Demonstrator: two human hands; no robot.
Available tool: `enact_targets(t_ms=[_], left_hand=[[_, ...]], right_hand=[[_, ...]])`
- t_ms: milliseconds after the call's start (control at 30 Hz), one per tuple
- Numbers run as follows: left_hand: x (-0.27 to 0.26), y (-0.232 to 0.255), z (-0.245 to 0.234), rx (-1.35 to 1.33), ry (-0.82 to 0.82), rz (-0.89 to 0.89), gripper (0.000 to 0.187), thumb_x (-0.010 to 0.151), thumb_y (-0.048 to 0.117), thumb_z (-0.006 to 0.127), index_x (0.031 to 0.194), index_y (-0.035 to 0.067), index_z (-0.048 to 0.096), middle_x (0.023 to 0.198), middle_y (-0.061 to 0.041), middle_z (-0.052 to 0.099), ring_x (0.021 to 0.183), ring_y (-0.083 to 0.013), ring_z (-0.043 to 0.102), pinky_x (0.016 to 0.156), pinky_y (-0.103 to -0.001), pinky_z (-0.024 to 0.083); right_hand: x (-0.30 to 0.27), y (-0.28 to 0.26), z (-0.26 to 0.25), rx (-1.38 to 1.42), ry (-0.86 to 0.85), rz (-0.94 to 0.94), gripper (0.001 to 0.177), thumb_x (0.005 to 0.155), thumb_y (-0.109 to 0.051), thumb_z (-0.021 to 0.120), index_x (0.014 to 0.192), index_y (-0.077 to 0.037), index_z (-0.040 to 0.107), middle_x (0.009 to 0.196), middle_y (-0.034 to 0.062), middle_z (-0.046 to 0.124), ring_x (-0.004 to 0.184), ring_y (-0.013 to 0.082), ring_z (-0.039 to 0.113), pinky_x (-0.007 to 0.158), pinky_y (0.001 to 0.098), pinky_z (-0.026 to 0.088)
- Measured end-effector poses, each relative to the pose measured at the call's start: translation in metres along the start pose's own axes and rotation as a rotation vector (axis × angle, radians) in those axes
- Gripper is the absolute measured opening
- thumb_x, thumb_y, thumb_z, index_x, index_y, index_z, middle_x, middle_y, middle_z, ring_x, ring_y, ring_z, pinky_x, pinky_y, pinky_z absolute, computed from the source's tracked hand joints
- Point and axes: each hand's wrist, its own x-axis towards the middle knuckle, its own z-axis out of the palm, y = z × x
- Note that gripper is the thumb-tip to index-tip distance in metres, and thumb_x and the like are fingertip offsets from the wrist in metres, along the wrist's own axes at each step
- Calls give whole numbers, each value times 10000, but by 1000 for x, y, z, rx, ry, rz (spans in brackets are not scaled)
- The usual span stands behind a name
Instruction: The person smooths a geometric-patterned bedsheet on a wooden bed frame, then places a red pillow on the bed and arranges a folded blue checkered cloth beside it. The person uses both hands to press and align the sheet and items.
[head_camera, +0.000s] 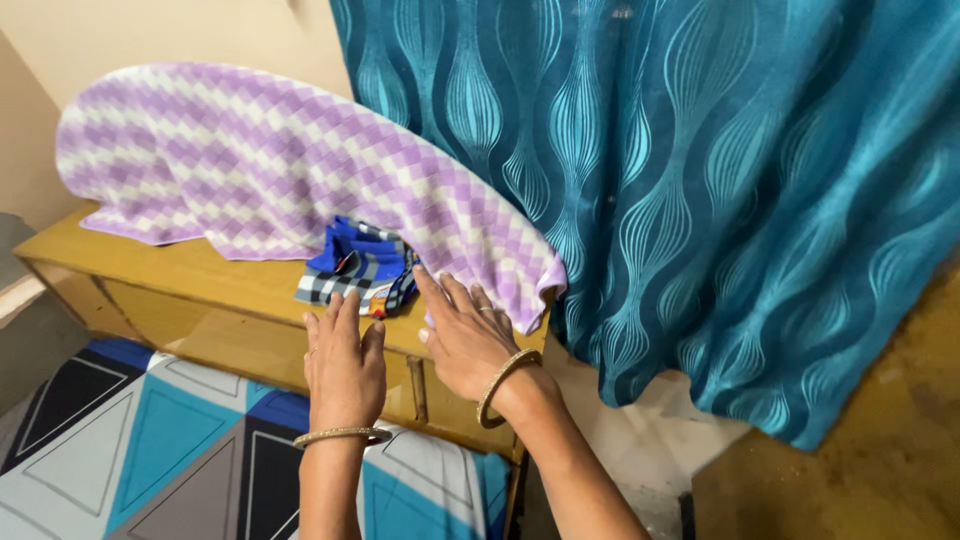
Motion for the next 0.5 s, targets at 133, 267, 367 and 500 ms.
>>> enact_targets(t_ms=[133, 267, 367, 500], left_hand=[[38, -1, 40, 14, 13, -32, 562, 959, 296, 610, 1482, 137, 483, 1593, -147, 404, 1504, -458, 246, 1118, -615, 293], [72, -12, 79, 25, 60, -8, 565, 961, 268, 621, 1482, 99, 482, 1571, -174, 435, 1482, -484, 283, 1132, -585, 315], [94, -25, 106, 42, 73, -22, 576, 951, 241, 633, 1478, 68, 479, 1549, -191, 459, 1462, -506, 294, 1130, -559, 323], [117, -41, 136, 65, 106, 7, 572, 949, 225, 651, 1461, 27, 486, 1527, -223, 480, 1448, -516, 319, 1149, -534, 327]], right_hand=[[42, 35, -4, 32, -56, -19, 742, 958, -209, 559, 1604, -182, 195, 1602, 220, 308, 1429, 463, 339, 1137, 544, 308], [83, 73, 2, 204, -68, -158, 747, 939, -106, 528, 1610, -129, 201, 1563, 235, 393, 1350, 416, 496, 1111, 458, 412], [111, 100, 17, 273, -99, -186, 780, 914, -49, 531, 1610, -105, 184, 1533, 247, 408, 1338, 403, 510, 1102, 434, 421], [140, 127, 48, 276, -103, -310, 793, 913, -30, 568, 1600, -48, 172, 1548, 291, 364, 1400, 438, 422, 1130, 449, 382]])
